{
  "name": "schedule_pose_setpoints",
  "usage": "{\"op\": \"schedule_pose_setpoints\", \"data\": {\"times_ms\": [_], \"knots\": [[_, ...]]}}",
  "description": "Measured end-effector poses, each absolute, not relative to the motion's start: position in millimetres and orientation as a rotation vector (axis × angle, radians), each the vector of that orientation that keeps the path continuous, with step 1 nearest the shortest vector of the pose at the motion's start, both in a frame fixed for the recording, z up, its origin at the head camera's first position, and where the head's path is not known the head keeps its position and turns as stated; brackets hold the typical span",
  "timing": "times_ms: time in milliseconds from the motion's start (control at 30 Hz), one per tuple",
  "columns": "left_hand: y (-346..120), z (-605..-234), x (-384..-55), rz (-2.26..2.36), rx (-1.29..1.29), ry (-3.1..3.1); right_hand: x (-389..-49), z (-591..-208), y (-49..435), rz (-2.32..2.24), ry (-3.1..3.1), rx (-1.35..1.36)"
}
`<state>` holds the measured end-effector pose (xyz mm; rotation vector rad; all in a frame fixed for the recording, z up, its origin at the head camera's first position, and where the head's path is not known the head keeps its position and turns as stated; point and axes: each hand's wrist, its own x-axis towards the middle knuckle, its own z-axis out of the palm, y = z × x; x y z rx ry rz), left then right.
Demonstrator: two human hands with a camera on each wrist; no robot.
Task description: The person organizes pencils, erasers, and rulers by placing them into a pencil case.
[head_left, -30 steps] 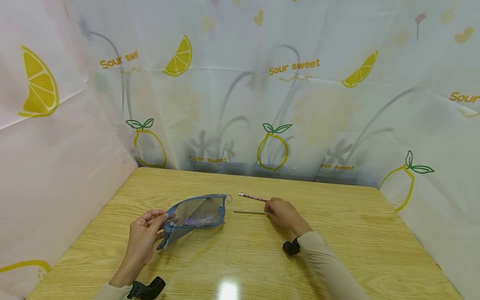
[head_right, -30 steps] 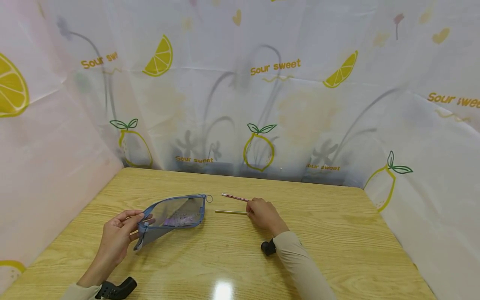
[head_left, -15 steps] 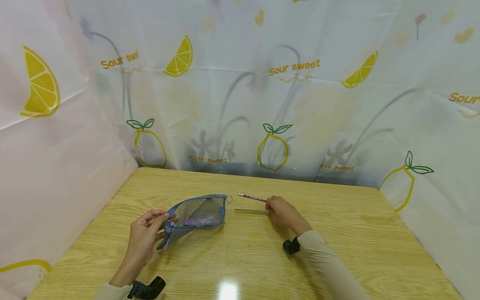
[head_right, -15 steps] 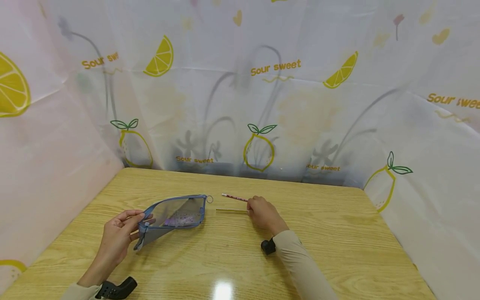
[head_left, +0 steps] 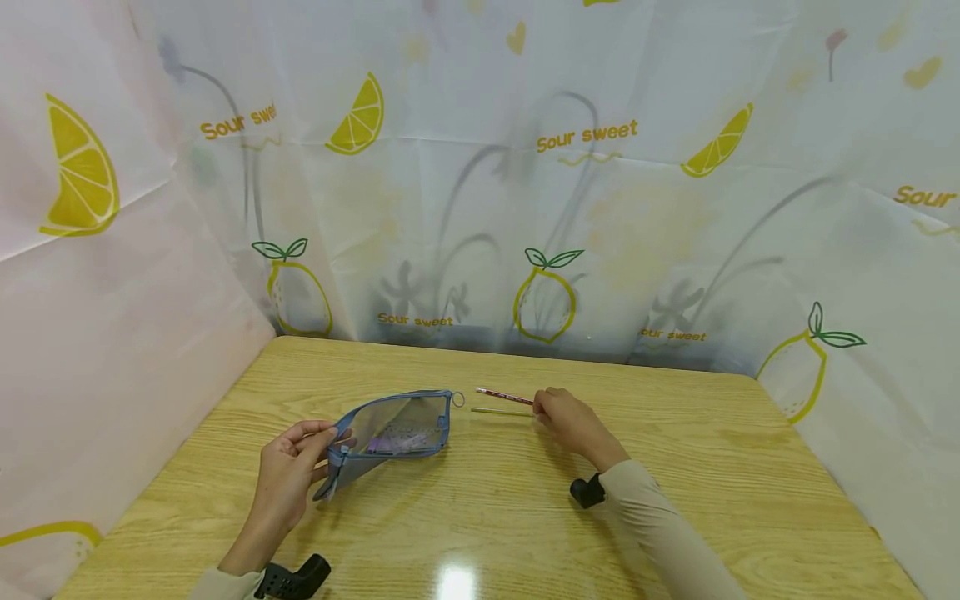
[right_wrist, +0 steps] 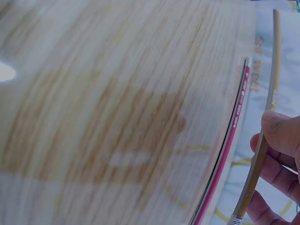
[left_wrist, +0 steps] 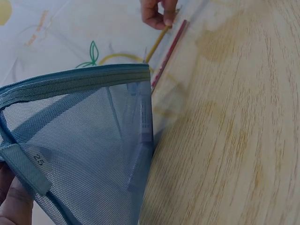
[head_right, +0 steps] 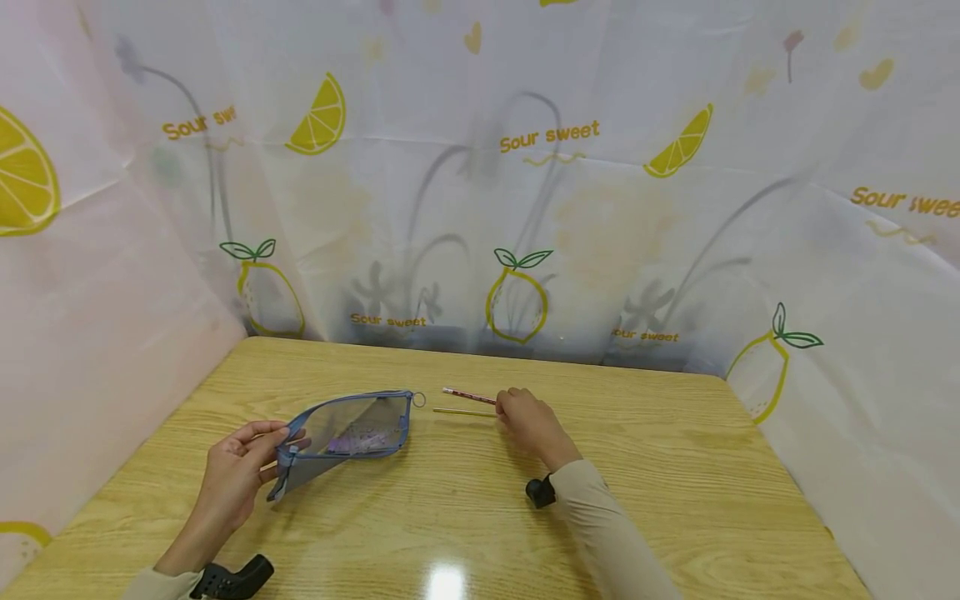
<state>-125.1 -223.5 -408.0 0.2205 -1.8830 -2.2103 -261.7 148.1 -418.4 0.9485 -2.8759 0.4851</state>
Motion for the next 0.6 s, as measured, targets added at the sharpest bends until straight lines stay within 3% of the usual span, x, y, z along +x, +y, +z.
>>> {"op": "schedule_pose_setpoints", "data": {"times_ms": [600], "knots": [[-223.2, -409.7, -124.6, -2.178, 0.211, -1.889, -258.2, -416.1, 152.1, 0.329, -2.738, 1.073]]}}
